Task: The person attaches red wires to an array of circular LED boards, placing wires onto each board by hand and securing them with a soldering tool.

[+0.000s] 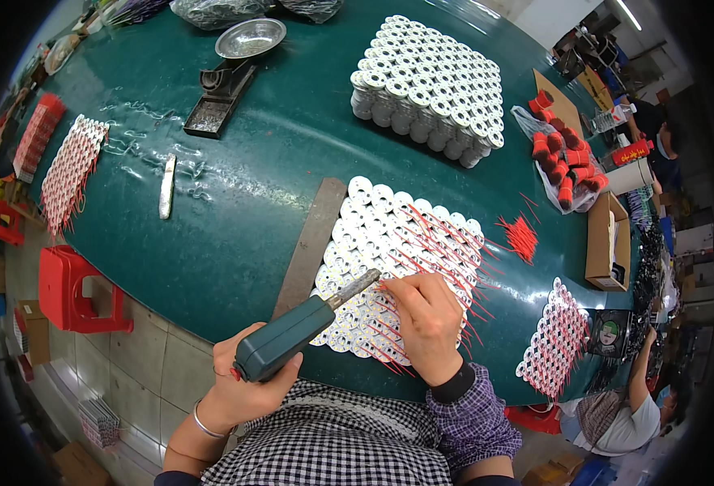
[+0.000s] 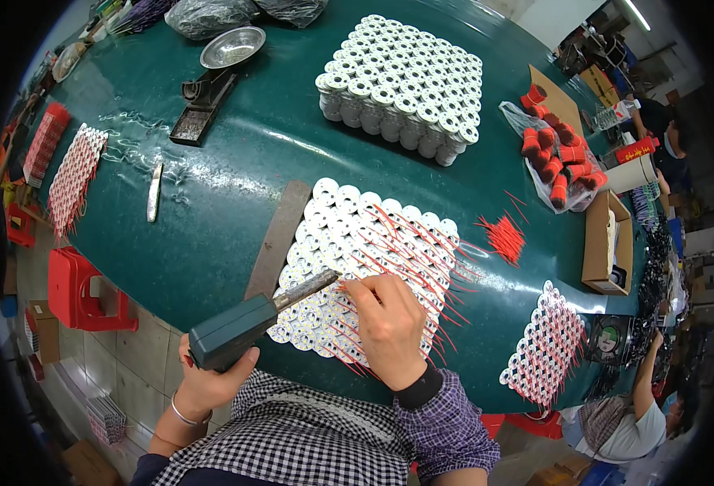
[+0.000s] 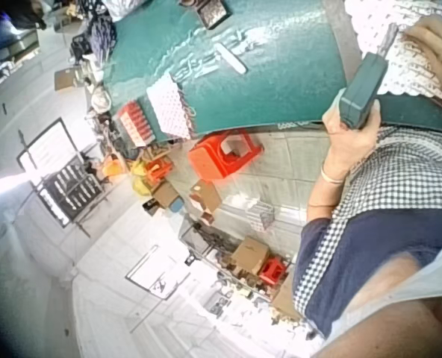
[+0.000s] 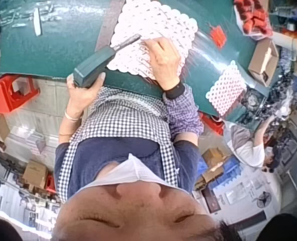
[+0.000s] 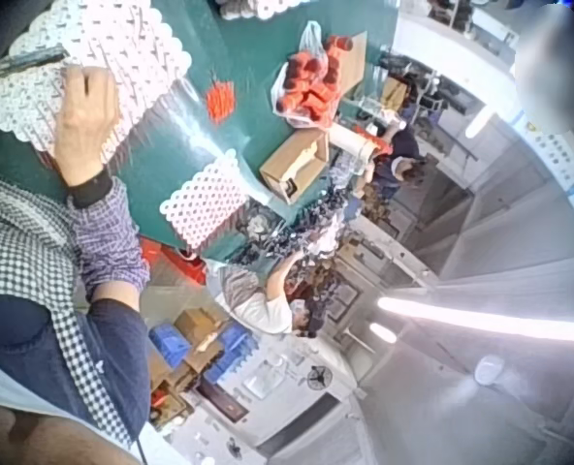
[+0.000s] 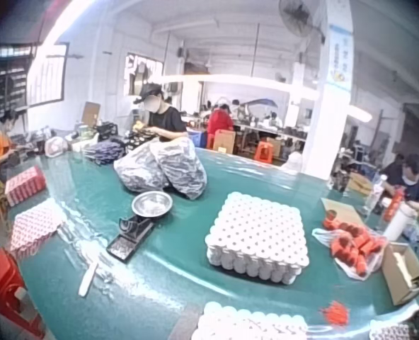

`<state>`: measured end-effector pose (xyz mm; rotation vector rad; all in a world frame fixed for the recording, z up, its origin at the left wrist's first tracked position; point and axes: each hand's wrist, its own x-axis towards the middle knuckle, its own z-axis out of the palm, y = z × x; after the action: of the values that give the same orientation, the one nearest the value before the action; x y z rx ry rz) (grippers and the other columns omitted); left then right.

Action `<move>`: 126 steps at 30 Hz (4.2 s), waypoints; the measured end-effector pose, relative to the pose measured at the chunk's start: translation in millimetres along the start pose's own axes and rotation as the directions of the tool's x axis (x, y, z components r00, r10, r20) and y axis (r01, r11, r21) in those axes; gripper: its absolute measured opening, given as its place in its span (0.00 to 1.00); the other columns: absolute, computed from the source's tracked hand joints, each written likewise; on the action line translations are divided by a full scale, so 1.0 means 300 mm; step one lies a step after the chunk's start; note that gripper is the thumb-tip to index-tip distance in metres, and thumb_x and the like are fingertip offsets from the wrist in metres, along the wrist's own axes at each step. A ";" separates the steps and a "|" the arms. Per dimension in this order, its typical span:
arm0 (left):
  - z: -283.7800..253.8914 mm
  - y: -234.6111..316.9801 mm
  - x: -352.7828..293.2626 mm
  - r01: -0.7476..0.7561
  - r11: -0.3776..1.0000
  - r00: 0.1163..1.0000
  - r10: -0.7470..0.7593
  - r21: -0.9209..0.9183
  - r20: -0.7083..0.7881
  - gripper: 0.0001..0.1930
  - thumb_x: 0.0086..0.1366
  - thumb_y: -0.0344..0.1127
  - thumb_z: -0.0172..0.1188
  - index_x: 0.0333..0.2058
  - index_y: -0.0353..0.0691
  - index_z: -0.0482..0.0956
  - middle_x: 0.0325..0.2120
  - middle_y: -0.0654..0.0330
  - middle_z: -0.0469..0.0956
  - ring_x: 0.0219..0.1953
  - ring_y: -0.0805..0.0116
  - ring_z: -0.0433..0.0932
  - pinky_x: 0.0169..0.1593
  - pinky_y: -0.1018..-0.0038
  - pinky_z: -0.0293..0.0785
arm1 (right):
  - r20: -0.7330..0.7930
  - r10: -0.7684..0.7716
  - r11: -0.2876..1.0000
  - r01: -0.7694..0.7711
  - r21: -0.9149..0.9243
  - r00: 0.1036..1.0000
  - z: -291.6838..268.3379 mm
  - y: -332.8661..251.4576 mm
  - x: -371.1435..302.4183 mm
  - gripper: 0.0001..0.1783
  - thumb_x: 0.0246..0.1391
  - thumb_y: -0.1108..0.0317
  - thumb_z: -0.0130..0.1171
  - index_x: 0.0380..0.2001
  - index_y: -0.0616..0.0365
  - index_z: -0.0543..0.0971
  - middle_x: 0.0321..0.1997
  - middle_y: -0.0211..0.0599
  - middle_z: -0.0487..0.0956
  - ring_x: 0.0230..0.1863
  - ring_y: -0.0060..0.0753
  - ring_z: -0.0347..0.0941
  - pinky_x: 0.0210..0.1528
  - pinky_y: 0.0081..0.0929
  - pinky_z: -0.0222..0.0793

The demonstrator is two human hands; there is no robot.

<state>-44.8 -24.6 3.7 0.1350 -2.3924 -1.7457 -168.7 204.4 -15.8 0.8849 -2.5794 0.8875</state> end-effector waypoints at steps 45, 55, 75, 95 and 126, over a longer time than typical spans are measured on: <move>-0.042 0.020 0.045 -0.013 0.998 0.984 0.001 -0.065 -0.180 0.11 0.55 0.24 0.72 0.38 0.31 0.85 0.30 0.56 0.85 0.27 0.69 0.83 0.33 0.78 0.78 | 0.020 0.011 0.994 -0.009 -0.111 1.000 -0.175 -0.036 0.093 0.09 0.44 0.80 0.69 0.31 0.57 0.84 0.32 0.33 0.80 0.34 0.38 0.78 0.35 0.34 0.74; -0.049 0.106 0.194 -0.102 0.994 0.976 0.093 -0.034 -0.197 0.11 0.56 0.27 0.72 0.38 0.31 0.86 0.29 0.57 0.86 0.27 0.70 0.85 0.34 0.76 0.79 | -0.091 -0.065 0.998 0.062 -0.034 0.994 -0.065 0.024 0.297 0.07 0.47 0.81 0.67 0.30 0.58 0.84 0.30 0.35 0.81 0.33 0.40 0.78 0.34 0.35 0.73; 0.034 -0.019 0.321 0.006 0.990 0.998 -0.016 -0.142 -0.069 0.10 0.59 0.23 0.68 0.40 0.30 0.83 0.29 0.58 0.84 0.29 0.75 0.80 0.34 0.76 0.76 | -0.110 0.038 0.997 -0.044 -0.056 0.993 0.094 0.133 0.279 0.08 0.49 0.81 0.69 0.33 0.60 0.85 0.30 0.39 0.80 0.31 0.42 0.78 0.32 0.36 0.72; 0.025 -0.012 0.307 0.052 0.994 0.996 -0.059 -0.099 -0.065 0.10 0.58 0.23 0.69 0.39 0.30 0.83 0.31 0.59 0.84 0.29 0.76 0.80 0.35 0.77 0.77 | -0.080 -0.017 0.990 0.006 -0.139 0.997 0.100 0.132 0.273 0.10 0.46 0.81 0.66 0.34 0.61 0.84 0.30 0.36 0.75 0.32 0.39 0.75 0.32 0.36 0.72; -0.013 0.000 0.264 0.127 0.967 0.986 -0.148 -0.222 -0.079 0.12 0.58 0.24 0.70 0.42 0.31 0.83 0.33 0.57 0.85 0.32 0.72 0.83 0.36 0.75 0.78 | -0.081 -0.018 1.000 0.019 0.014 0.997 0.113 0.108 0.271 0.09 0.48 0.83 0.65 0.35 0.62 0.82 0.34 0.41 0.79 0.36 0.43 0.77 0.37 0.38 0.74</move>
<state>-121.7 -42.1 11.9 0.3540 -2.1564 -1.9991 -253.9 165.8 -22.0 0.8581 -2.4952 0.9191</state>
